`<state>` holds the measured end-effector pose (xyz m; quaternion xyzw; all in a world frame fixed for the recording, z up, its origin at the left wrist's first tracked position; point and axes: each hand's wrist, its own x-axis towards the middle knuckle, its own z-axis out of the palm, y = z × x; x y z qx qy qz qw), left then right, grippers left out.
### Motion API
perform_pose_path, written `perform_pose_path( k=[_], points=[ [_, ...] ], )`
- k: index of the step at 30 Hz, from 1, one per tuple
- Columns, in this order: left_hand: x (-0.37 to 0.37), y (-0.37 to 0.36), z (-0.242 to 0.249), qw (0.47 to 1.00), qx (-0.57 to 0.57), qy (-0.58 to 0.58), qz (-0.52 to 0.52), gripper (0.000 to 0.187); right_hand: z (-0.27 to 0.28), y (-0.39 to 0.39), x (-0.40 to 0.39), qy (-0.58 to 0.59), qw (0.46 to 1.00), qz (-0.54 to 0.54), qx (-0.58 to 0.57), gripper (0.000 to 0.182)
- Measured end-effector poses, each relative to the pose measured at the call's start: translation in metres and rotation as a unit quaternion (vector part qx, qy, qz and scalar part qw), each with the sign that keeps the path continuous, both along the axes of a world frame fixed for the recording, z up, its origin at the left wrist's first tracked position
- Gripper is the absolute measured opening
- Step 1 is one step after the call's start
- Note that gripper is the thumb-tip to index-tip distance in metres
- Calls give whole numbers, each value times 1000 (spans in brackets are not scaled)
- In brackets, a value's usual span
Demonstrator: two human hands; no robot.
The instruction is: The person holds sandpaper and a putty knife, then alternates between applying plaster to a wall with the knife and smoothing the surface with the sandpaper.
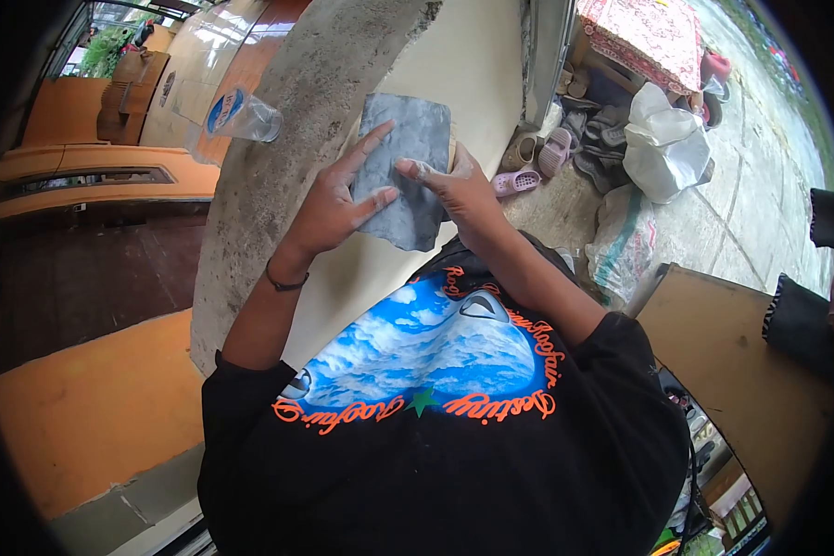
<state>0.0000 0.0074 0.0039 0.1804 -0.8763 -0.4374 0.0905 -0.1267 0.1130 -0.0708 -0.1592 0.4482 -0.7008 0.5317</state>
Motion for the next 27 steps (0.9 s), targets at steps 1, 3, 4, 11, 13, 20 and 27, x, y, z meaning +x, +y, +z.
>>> perform_pose_path(
  k=[1,3,4,11,13,20,27],
  points=[
    [0,2,-1,1000,26,-15,-7,65,-1,-1,-1,0,1000,0,0,68],
    [1,3,-3,998,51,-29,-13,70,-5,-5,-2,-40,999,-1,26,69],
    [1,3,-3,999,45,-28,0,72,-4,-4,-1,-40,999,-1,26,69],
    [1,1,-8,1000,1,-8,-5,77,3,3,2,36,999,0,23,71],
    [2,0,-8,1000,12,-6,1,75,1,2,2,17,1000,-4,21,72],
    [1,0,-10,999,-1,39,32,68,-5,10,-9,80,994,75,30,68],
    [-2,-1,-13,993,26,91,73,76,-23,14,-14,-82,983,162,-35,57]
  ],
)
